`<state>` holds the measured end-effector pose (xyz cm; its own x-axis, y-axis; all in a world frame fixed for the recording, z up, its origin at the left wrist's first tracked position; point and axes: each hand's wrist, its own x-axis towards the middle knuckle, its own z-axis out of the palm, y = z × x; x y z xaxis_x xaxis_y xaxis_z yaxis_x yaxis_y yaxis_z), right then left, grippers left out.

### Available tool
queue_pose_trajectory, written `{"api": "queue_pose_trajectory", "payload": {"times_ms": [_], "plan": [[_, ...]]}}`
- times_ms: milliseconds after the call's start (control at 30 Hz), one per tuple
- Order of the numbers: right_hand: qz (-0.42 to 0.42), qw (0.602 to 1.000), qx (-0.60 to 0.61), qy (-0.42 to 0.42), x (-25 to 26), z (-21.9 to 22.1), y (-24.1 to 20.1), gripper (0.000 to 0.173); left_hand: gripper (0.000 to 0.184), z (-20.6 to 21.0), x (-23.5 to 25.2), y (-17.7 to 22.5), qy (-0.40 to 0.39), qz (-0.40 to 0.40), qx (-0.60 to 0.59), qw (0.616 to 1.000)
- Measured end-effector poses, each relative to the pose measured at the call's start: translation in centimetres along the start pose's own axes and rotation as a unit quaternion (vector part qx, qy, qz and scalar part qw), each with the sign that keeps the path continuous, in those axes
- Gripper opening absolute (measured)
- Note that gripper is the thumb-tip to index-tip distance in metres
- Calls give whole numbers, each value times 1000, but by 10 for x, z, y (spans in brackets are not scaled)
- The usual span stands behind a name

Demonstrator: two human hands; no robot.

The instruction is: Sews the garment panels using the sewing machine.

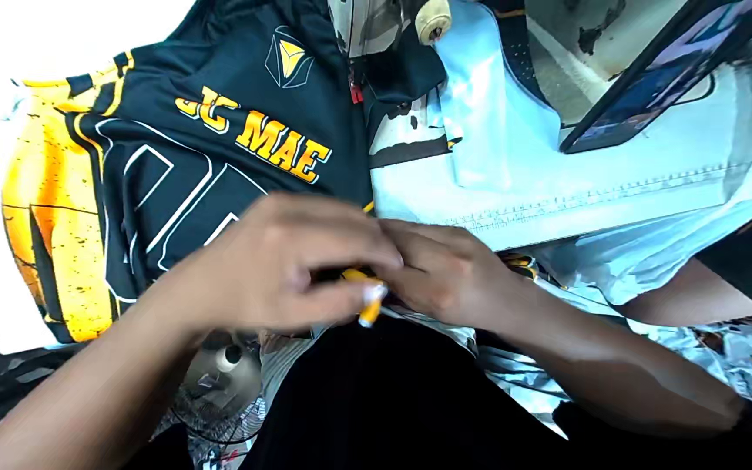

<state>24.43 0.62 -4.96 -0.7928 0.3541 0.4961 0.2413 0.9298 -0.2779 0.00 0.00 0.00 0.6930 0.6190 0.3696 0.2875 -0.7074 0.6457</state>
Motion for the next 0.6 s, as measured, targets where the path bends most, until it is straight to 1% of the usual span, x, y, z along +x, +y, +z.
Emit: {"api": "queue_pose_trajectory", "payload": {"times_ms": [33, 67, 100, 133, 167, 233, 300, 367, 400, 433, 467, 500, 567, 600], "plan": [[7, 1000, -15, -7, -9, 7, 0, 17, 36, 1, 0, -21, 23, -24, -17, 999], [12, 999, -26, -22, -16, 11, 0, 18, 39, 5, -2, -41, 45, -49, 12, 998], [13, 999, -36, -31, -22, 12, 1, 19, 42, 9, -7, -57, 52, -82, 70, 993], [15, 998, -45, -35, -27, 10, 3, 19, 44, 12, -14, -69, 43, -112, 131, 984], [19, 998, -51, -35, -31, 9, 4, 20, 45, 13, -22, -76, 24, -123, 181, 975], [34, 997, -60, -30, -38, 6, 5, 21, 48, 11, -36, -75, -29, -121, 241, 963], [61, 995, -73, -21, -44, 8, 2, 21, 51, 7, -38, -62, -69, -142, 258, 953], [98, 992, -79, -2, -45, 14, -3, 21, 51, 1, -25, -43, -121, -195, 283, 931], [115, 990, -75, 9, -45, 17, -6, 21, 47, 0, -12, -34, -141, -218, 298, 919], [131, 989, -69, 19, -45, 20, -9, 21, 40, 2, 1, -29, -138, -221, 310, 914], [143, 987, -62, 27, -44, 22, -11, 22, 33, 8, 13, -29, -108, -206, 315, 920], [153, 986, -54, 34, -44, 24, -12, 23, 28, 15, 23, -35, -54, -173, 303, 936], [165, 985, -32, 45, -45, 25, -13, 24, 29, 32, 32, -60, 57, -86, 262, 960], [165, 985, -25, 48, -46, 24, -12, 25, 29, 37, 30, -74, 82, -58, 244, 965]]}}
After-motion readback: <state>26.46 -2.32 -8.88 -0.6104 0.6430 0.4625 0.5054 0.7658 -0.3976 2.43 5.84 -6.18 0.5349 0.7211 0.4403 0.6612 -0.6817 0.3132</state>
